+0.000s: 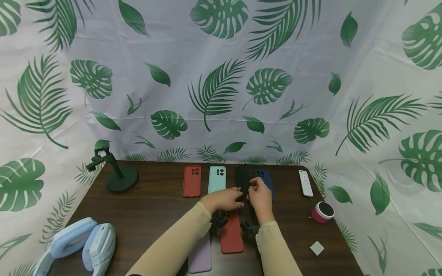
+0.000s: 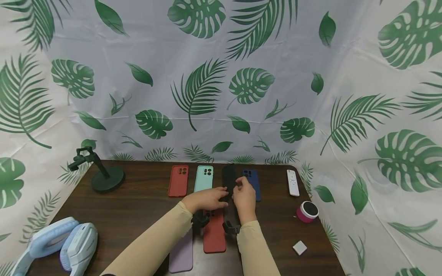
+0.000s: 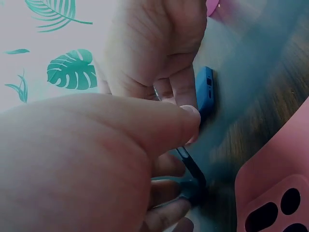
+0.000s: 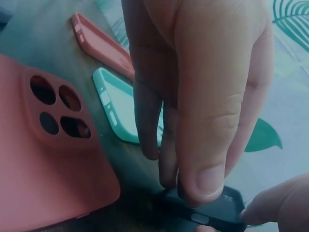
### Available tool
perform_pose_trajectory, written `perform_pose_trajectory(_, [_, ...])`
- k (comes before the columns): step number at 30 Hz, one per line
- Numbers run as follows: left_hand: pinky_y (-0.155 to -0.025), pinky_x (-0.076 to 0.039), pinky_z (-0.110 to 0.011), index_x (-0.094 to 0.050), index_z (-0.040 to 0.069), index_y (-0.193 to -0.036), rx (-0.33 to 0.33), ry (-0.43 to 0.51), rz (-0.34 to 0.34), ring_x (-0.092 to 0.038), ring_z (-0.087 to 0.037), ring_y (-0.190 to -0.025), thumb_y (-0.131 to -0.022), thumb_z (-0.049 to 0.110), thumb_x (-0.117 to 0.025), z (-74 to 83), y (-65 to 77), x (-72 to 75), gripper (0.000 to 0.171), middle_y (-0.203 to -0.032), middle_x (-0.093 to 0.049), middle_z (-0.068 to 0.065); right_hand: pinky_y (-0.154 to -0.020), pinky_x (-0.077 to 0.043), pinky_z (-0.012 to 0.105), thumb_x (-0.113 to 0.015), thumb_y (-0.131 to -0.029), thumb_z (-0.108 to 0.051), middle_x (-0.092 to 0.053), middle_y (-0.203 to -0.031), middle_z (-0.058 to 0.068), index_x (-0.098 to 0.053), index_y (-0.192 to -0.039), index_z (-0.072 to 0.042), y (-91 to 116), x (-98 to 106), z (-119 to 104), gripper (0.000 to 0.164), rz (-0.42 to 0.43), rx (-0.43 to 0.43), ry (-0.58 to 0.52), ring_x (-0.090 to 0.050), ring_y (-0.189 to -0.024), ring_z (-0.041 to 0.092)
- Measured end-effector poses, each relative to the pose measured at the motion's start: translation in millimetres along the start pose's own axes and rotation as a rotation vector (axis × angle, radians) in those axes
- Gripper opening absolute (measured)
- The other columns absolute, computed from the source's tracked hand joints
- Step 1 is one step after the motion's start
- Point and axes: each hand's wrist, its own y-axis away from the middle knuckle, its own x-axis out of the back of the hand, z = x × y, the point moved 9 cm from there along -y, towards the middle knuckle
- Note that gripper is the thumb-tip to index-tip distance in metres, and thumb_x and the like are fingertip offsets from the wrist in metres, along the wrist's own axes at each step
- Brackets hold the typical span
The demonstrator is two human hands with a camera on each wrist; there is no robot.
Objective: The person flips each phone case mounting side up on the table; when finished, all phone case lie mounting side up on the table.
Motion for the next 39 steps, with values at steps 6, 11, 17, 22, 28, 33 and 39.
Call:
perform_pose_trajectory(6, [-0.12, -0.037, -0.041, -0.044, 0.011, -0.154, 0.002, -0.033, -0.013, -0.035, -0.023, -0.152, -0.105, 0.043, -0.053, 2.4, 3.0, 0.2, 0.06, -0.165, -0.035, -0.009, -0.061, -0.051, 0.034, -0.057, -0.098, -0.019, -0.071, -0.097, 0.009, -0.061, -0.129, -0.015, -1, -2, 2, 0.031, -0.022, 0.004, 0.115, -0.068, -0.075, 0.022])
perform_pose_trajectory(11, [-0.12, -0.036, -0.041, -0.045, 0.01, -0.153, 0.01, -0.045, -0.011, -0.035, -0.023, -0.152, -0.104, 0.042, -0.054, 2.3, 4.2, 1.3, 0.06, -0.164, -0.036, -0.01, -0.073, -0.052, 0.043, -0.059, -0.097, -0.025, -0.071, -0.104, 0.01, -0.062, -0.131, -0.013, -3, -4, 2, 0.036, -0.045, 0.003, 0.199, -0.066, -0.087, 0.027])
perform_pose_trajectory(17, [-0.122, -0.035, -0.042, -0.047, 0.01, -0.152, 0.008, -0.061, -0.001, -0.034, -0.025, -0.153, -0.104, 0.042, -0.055, 1.9, 2.9, 1.5, 0.059, -0.161, -0.041, -0.01, -0.087, -0.053, 0.053, -0.058, -0.098, -0.028, -0.064, -0.119, 0.02, -0.061, -0.135, -0.004, -3, -15, 6, 0.045, -0.119, 0.012, 0.267, -0.064, -0.105, 0.035])
perform_pose_trajectory(22, [-0.122, -0.034, -0.042, -0.048, 0.011, -0.152, 0.009, -0.068, 0.004, -0.035, -0.026, -0.152, -0.103, 0.043, -0.055, 0.4, 0.7, -1.5, 0.058, -0.159, -0.044, -0.009, -0.09, -0.052, 0.055, -0.058, -0.099, -0.029, -0.06, -0.123, 0.022, -0.066, -0.129, -0.002, -2, -18, 8, 0.041, -0.134, 0.016, 0.274, -0.062, -0.11, 0.038])
perform_pose_trajectory(28, [-0.121, -0.035, -0.043, -0.049, 0.01, -0.15, 0.009, -0.069, 0.01, -0.035, -0.027, -0.152, -0.103, 0.042, -0.056, -1.6, 1.6, -1.3, 0.057, -0.16, -0.042, -0.011, -0.09, -0.052, 0.054, -0.059, -0.099, -0.031, -0.061, -0.12, 0.019, -0.068, -0.126, -0.004, -3, -18, 9, 0.039, -0.126, 0.021, 0.272, -0.061, -0.108, 0.035])
perform_pose_trajectory(33, [-0.123, -0.033, -0.044, -0.049, 0.01, -0.151, 0.005, -0.074, 0.021, -0.031, -0.028, -0.154, -0.104, 0.041, -0.055, -0.9, 1.9, 0.2, 0.057, -0.162, -0.04, -0.012, -0.087, -0.052, 0.051, -0.06, -0.099, -0.033, -0.062, -0.118, 0.016, -0.068, -0.125, -0.006, -3, -18, 8, 0.038, -0.124, 0.036, 0.28, -0.061, -0.104, 0.032])
perform_pose_trajectory(39, [-0.123, -0.032, -0.041, -0.047, 0.014, -0.152, -0.019, -0.088, 0.048, -0.03, -0.026, -0.154, -0.105, 0.042, -0.053, 12.0, -2.6, 4.4, 0.055, -0.162, -0.04, -0.009, -0.083, -0.052, 0.05, -0.06, -0.099, -0.03, -0.061, -0.116, 0.017, -0.068, -0.126, -0.006, -2, -11, 4, 0.036, -0.123, 0.066, 0.285, -0.061, -0.098, 0.031])
